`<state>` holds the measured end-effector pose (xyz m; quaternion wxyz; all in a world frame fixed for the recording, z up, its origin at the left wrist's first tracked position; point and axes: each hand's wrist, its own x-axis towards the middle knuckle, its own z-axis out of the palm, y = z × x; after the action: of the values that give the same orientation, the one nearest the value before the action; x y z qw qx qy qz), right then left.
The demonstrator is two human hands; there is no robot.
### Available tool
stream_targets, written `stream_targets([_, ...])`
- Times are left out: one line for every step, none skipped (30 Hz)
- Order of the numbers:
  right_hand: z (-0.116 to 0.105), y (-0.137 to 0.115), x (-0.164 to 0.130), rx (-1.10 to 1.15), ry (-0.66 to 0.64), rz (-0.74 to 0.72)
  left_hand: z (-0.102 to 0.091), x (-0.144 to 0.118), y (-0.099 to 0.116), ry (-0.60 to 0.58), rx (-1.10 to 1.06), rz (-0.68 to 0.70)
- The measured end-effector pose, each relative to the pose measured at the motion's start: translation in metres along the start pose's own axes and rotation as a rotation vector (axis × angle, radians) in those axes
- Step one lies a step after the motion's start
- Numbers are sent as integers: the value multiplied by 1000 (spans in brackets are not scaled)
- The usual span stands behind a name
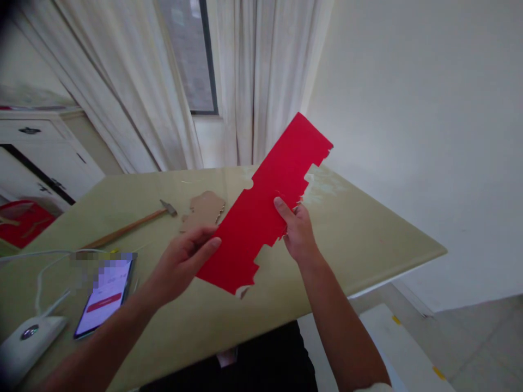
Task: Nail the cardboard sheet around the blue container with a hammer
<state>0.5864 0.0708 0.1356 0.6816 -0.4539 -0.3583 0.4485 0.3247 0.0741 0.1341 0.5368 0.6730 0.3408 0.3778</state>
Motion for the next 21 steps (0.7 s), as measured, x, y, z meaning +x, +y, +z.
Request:
stream_targets([-3, -6, -3, 20, 35, -21, 6, 0, -5, -31, 61, 19])
stream_targets([-9, -12, -7, 25, 56, -45, 9, 1, -12, -29, 149, 60])
stream_targets([-16, -16, -12, 22, 65, -56, 9, 3, -20, 7, 241, 124])
stream_targets([-25, -19, -19, 12, 60, -19, 8, 6, -29, 33, 342, 190])
stream_targets([-35, -20, -27, -4, 44, 47, 6, 10, -40, 48, 433, 253])
stream_targets([-44, -21, -37, -24, 19, 117, 3, 15, -51, 18, 493, 278])
stream_targets([-52, -20, -48, -42, -21, 187, 0, 19, -63, -24, 521, 277])
stream_targets([-58, -18, -60, -56, -62, 260, -2, 24, -74, -48, 522, 276])
stream_targets([-62, -15, -72, -59, -93, 314, -4, 28, -85, -61, 516, 277])
stream_targets([-65, -10, -83, -57, -129, 365, -5, 32, -95, -47, 502, 281])
stream_targets([-66, -5, -93, -57, -152, 411, -5, 36, -103, -13, 483, 283])
stream_targets([-65, 2, -101, -55, -170, 447, -5, 39, -109, 18, 466, 279])
stream_targets([-62, 9, -108, -51, -180, 477, -4, 42, -114, 45, 454, 263])
stream_targets([-59, 16, -113, -50, -188, 496, -2, 44, -117, 69, 452, 241])
stream_targets([-55, 23, -116, -48, -194, 510, 0, 45, -119, 87, 461, 217])
stream_targets([-51, 29, -119, -47, -201, 519, 3, 45, -120, 106, 482, 198])
stream_targets([-47, 35, -121, -48, -209, 523, 6, 44, -120, 128, 511, 192])
stream_targets([-43, 40, -122, -49, -215, 523, 9, 42, -120, 149, 545, 198])
stream_targets([-39, 44, -123, -50, -221, 519, 12, 39, -119, 162, 577, 215])
stream_targets([-36, 47, -124, -51, -228, 513, 14, 35, -118, 161, 604, 237])
stream_targets([-34, 48, -125, -52, -236, 506, 15, 30, -117, 142, 623, 257])
